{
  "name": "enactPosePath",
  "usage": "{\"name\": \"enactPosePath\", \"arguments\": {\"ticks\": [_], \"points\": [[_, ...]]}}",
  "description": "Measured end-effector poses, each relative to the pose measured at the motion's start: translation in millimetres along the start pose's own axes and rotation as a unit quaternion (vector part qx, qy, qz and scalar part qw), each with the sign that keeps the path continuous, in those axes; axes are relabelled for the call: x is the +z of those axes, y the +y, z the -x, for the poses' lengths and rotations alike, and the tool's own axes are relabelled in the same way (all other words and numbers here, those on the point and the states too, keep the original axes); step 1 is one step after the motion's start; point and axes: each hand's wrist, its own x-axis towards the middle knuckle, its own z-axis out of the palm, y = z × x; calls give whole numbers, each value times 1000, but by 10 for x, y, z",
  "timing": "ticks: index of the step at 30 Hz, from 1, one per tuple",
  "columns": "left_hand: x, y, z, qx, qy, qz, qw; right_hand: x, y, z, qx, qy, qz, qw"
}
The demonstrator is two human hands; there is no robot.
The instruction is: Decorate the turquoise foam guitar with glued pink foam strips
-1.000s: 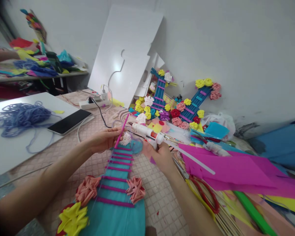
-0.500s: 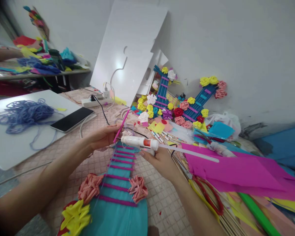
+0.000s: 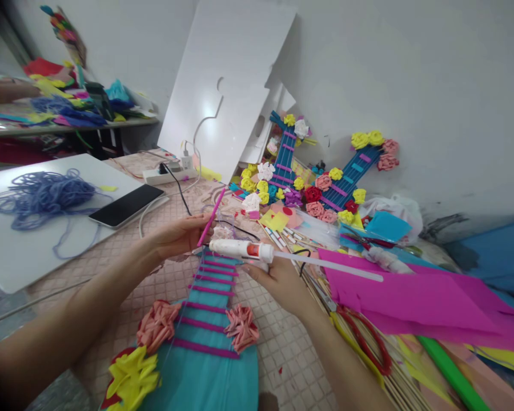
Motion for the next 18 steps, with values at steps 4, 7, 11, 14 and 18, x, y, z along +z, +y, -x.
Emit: {"name": "enactPosePath", "arguments": {"ticks": [4,7,11,14,18], "points": [[8,1,8,1,0,-1,1000,-3,0,2,6,-4,-9,1000],[8,1,8,0,1,-2,1000,-9,-15,1,1,-10,-11,1000],[6,2,8,0,-3,-3,1000,-14,-27,3,-1,-22,-6,1000],[2,-4,8,0,-7,-4,1000,-12,-27,2,1,-19,-5,1000],[-12,-18,1,-2,-12,-7,1000,-12,-41,-13,-8,-1,22,1000]]}}
